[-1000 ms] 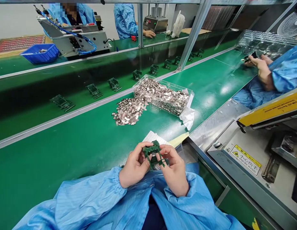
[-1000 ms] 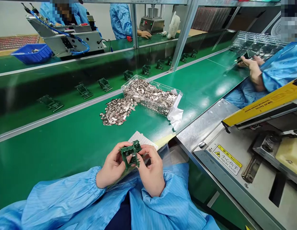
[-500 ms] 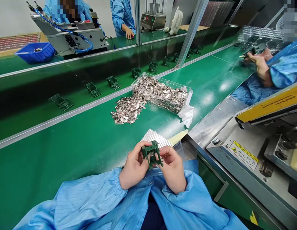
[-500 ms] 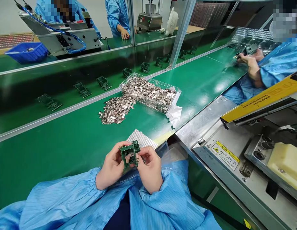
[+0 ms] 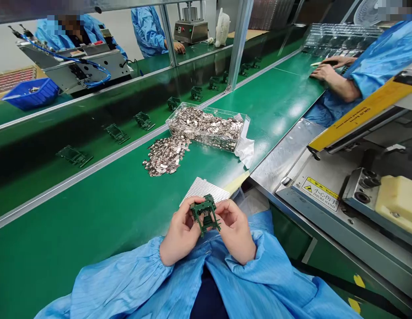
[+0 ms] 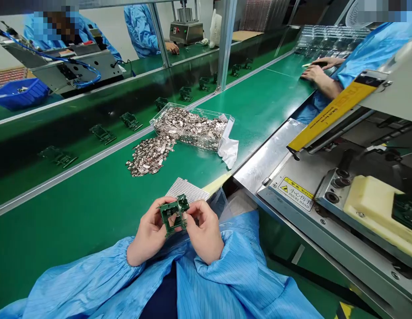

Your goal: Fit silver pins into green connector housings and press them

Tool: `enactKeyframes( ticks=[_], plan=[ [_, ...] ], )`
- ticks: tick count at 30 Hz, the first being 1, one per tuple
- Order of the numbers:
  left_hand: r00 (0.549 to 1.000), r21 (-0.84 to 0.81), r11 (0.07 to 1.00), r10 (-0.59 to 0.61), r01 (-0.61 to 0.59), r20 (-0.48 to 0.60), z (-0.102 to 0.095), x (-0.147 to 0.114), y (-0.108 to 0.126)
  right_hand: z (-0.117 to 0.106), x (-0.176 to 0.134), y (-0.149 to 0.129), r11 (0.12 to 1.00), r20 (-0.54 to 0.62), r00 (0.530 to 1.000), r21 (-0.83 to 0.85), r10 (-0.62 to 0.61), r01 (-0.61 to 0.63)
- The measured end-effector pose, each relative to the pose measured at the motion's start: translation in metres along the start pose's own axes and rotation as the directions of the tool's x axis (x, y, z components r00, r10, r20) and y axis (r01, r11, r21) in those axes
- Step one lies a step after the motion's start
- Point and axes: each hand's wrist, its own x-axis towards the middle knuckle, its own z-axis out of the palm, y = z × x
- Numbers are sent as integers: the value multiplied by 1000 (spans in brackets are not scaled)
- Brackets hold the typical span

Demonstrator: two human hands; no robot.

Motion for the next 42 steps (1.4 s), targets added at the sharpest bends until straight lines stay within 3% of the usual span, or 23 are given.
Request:
enactKeyframes(
  ticks=[3, 5, 6, 9, 11, 17, 24, 29, 33, 36, 39, 42],
  plan=[
    [999, -81, 996, -38, 36, -15, -1, 11, 3, -26, 1, 3, 990, -112, 991, -126, -71, 57],
    [998, -147, 988, -55, 49, -33, -1, 24, 3, -44, 4, 12, 978, -219, 973, -205, -79, 34],
    [998, -168, 985, -57, 50, -35, 1, 31, 1, -51, 5, 18, 975, -217, 975, -220, -48, -1],
    [1000, -156, 987, -26, 24, -12, 9, 51, -9, -57, 10, 40, 974, -31, 997, -214, 74, -79],
    [1000, -123, 992, 14, -11, 17, 15, 61, -18, -51, 13, 52, 977, 60, 994, -202, 89, -75],
    [995, -178, 984, -9, 27, 101, 18, 71, -29, -35, 15, 68, 977, 32, 999, -214, 6, 1],
    [993, -220, 973, -46, 70, 112, 16, 71, -25, -41, 14, 75, 924, 76, 990, -357, -115, 135],
    [989, -241, 964, -82, 110, 123, 15, 70, -27, -56, 20, 78, 868, 165, 985, -483, -39, 115],
    [991, -260, 961, -61, 90, 115, 14, 69, -29, -72, 23, 66, 809, 140, 990, -584, 22, 64],
    [993, -273, 961, -16, 48, 121, 13, 67, -30, -79, 22, 41, 782, 90, 996, -622, 7, 51],
    [990, -213, 977, 35, -6, 135, 12, 64, -33, -75, 24, 10, 811, 55, 994, -574, -98, 112],
    [986, -103, 992, 87, -73, 145, 10, 62, -36, -60, 30, -8, 831, 40, 959, -490, -279, 262]
  ],
)
